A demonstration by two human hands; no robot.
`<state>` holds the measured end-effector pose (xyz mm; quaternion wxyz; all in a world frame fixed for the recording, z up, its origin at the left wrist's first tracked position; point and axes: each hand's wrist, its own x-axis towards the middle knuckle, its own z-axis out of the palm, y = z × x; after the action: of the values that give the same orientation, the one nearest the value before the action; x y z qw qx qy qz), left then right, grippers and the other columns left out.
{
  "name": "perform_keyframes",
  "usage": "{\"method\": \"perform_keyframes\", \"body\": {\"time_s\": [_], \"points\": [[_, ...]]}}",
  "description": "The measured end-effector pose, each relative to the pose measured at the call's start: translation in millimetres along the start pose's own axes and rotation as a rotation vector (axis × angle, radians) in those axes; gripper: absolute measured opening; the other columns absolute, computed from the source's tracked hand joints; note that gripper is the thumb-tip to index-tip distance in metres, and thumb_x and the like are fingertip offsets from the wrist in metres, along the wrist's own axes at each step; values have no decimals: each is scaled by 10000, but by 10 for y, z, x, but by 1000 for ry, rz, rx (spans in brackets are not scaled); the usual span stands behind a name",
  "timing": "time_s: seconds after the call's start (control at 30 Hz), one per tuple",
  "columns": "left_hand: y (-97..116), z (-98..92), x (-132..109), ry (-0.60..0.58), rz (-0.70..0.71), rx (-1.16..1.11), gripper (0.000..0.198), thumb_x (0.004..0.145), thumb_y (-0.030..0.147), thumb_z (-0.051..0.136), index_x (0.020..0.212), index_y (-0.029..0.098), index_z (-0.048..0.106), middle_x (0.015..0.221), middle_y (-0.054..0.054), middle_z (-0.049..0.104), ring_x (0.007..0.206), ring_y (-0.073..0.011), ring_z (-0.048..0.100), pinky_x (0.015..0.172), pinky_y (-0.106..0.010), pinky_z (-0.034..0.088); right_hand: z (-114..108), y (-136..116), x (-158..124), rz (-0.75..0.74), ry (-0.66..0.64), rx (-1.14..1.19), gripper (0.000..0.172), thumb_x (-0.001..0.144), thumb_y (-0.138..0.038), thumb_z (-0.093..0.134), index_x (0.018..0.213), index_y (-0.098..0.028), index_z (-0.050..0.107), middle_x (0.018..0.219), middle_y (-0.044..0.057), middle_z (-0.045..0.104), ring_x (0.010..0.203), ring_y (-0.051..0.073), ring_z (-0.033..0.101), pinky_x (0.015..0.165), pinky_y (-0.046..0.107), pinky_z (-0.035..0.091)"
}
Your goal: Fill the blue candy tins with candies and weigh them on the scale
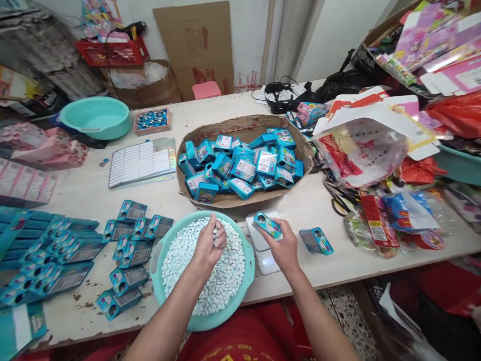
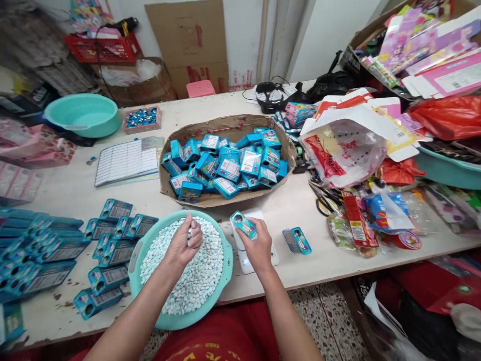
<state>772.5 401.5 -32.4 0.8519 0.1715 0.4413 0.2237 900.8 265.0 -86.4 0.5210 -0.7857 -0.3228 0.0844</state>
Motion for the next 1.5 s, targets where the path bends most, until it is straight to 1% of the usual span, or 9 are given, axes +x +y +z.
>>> {"method": "perform_keyframes", "body": {"time_s": [0.17, 0.3, 0.57, 0.87, 1.07, 1.17, 1.23, 1.3, 1.5], "points": [[93, 179, -271, -77, 410, 40, 474, 737, 524, 662, 538, 151, 446, 483, 44, 404, 365, -37, 370, 358, -172, 254, -12, -651, -212, -138, -234, 48, 245, 805, -262, 659, 1041, -238, 595, 962, 37, 604, 915, 196, 575, 789, 306, 465], [59, 217, -350, -47, 599, 123, 452, 731, 502, 674, 515, 154, 484, 497, 22, 437, 490, -104, 514, 508, -230, 409, 138, -849, -299, -131, -299, 65, 237, 788, -218, 657, 1018, -240, 604, 951, 45, 610, 909, 213, 581, 780, 325, 467], [27, 123, -337, -8, 615, 295, 376, 737, 487, 667, 589, 168, 533, 519, 16, 484, 500, -101, 489, 494, -216, 390, 235, -859, -344, -112, -325, -18, 310, 737, -179, 687, 1030, -229, 601, 940, 47, 617, 900, 225, 579, 751, 332, 476], [73, 184, -340, -16, 554, 161, 329, 731, 437, 684, 636, 158, 537, 506, 50, 370, 431, -50, 344, 390, -164, 282, 260, -841, -363, -76, -329, 2, 322, 711, -173, 698, 1014, -231, 608, 937, 44, 615, 907, 225, 582, 747, 323, 478], [187, 6, -227, -2, 524, 193, 314, 739, 454, 661, 659, 174, 542, 469, 59, 326, 404, -59, 289, 380, -172, 240, 163, -737, -324, 100, -287, 177, 259, 716, -261, 726, 954, -215, 636, 922, 31, 617, 860, 193, 594, 759, 300, 479], [199, -299, -101, 62, 552, 625, 286, 754, 453, 631, 641, 196, 572, 530, 7, 472, 525, -126, 461, 493, -211, 376, 13, -594, -280, 158, -192, 228, 298, 706, -335, 733, 960, -210, 643, 929, 35, 626, 856, 194, 597, 756, 304, 486], [171, -539, -25, 81, 608, 992, 193, 709, 396, 674, 665, 215, 627, 732, -42, 618, 793, -215, 567, 719, -290, 456, -96, -441, -233, 211, -87, 213, 342, 700, -383, 729, 976, -200, 642, 938, 45, 633, 858, 201, 599, 765, 319, 490], [121, -742, 30, 98, 667, 1221, 135, 676, 353, 692, 739, 235, 674, 942, -62, 653, 1024, -289, 532, 927, -386, 393, -175, -247, -171, 250, 19, 160, 375, 688, -414, 725, 976, -188, 640, 934, 53, 634, 861, 208, 595, 779, 337, 489], [-4, -888, 81, 79, 679, 1299, 147, 723, 355, 631, 806, 247, 686, 995, -80, 658, 1052, -313, 532, 984, -426, 334, -100, 326, -17, 260, 90, 121, 412, 648, -456, 711, 930, -165, 638, 927, 70, 630, 874, 218, 597, 808, 367, 481]]}}
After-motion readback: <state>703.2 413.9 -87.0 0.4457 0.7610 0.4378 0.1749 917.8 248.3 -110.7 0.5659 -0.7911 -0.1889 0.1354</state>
